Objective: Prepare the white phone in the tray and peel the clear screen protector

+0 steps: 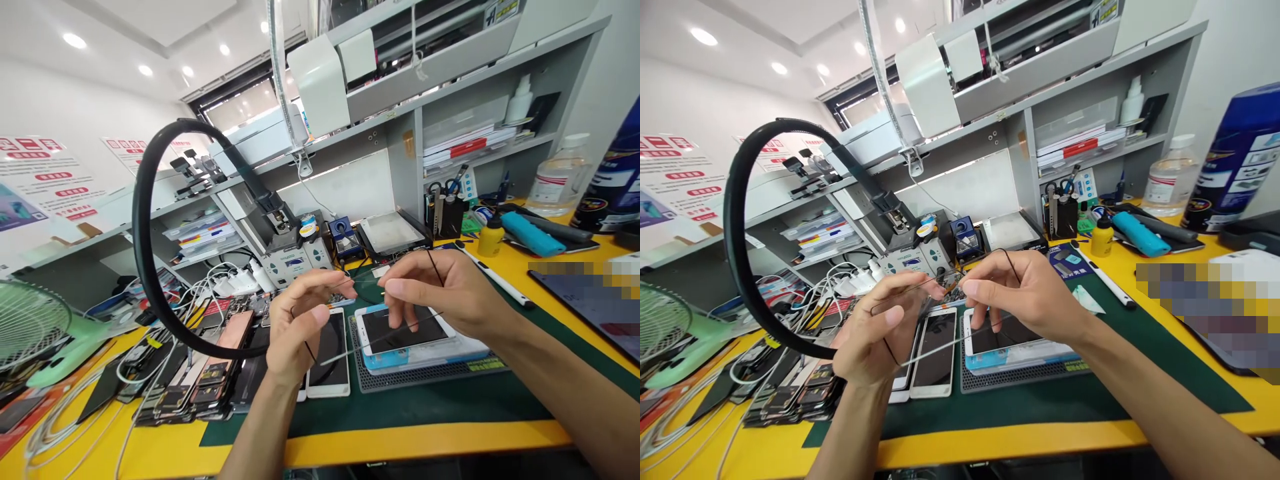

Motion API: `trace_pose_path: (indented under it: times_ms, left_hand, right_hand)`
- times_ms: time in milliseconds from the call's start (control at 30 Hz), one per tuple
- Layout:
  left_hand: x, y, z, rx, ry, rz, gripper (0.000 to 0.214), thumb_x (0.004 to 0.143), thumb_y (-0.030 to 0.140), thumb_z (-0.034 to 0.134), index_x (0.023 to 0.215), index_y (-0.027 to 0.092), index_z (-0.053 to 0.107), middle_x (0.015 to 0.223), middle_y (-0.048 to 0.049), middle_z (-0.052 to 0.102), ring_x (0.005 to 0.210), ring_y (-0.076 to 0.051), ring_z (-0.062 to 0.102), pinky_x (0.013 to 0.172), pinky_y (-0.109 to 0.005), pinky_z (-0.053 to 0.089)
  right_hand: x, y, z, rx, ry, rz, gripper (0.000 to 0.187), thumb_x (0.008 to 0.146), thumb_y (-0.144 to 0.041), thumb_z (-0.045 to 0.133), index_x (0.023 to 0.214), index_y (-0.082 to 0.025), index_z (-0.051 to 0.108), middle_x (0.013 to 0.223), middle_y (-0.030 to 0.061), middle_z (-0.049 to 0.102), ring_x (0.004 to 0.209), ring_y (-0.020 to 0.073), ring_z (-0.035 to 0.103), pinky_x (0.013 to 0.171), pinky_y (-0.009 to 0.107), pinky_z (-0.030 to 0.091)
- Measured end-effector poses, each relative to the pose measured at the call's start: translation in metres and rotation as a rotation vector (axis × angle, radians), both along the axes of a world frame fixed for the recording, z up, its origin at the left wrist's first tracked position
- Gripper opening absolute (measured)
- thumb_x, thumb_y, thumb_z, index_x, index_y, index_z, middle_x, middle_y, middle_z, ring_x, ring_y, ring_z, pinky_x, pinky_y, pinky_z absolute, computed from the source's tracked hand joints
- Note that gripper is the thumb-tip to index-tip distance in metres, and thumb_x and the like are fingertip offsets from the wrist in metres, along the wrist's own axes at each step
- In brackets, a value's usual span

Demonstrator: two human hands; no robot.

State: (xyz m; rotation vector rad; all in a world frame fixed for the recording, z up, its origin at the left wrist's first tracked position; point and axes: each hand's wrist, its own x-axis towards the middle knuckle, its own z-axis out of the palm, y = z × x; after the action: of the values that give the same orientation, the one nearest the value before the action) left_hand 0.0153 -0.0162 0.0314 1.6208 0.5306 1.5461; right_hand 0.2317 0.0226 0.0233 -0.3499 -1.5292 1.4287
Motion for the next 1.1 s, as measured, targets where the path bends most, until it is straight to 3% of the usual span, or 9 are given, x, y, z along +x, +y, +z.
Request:
trace_pose_path:
  times_ms: [367,900,1100]
  left_hand:
    - [0.0024,-0.0027,0.0020,-0.018,-0.007,-0.052,0.033,0.078,0.022,0.061,0.107,0.015,0.076,0.104,-0.0127,0.066,0.093,-0.029,0.064,0.091,-0.046,0.047]
    - [0.0030,-0.0021,0.0025,0.035,-0.025,0.091,0.027,0.077,0.025,0.060,0.094,0.016,0.079,0.099,-0.0110,0.066,0.087,-0.026,0.065,0.084,-0.042,0.053]
    - [0.0040,0.0032,-0.0056,0.092,-0.040,0.158,0.015,0.087,0.017,0.063,0.094,0.020,0.076,0.093,-0.0060,0.066,0.080,-0.020,0.067,0.079,-0.038,0.054]
  right_hand:
    - [-0.0021,-0.0009,-0.0001,-0.032,-0.018,0.039,0.010,0.089,-0.026,0.073,0.088,-0.016,0.073,0.067,0.0026,0.071,0.055,0.0157,0.071,0.043,0.020,0.054]
    - [-0.0014,0.0008,-0.0036,-0.050,-0.046,0.000,0.014,0.088,-0.030,0.073,0.089,-0.016,0.073,0.065,0.0037,0.071,0.053,0.0172,0.069,0.041,0.023,0.053]
    - [-0.0015,-0.0020,0.0004,0.059,-0.025,-0.112,0.012,0.087,-0.030,0.074,0.089,-0.019,0.076,0.067,0.0041,0.073,0.060,0.0174,0.071,0.047,0.023,0.056]
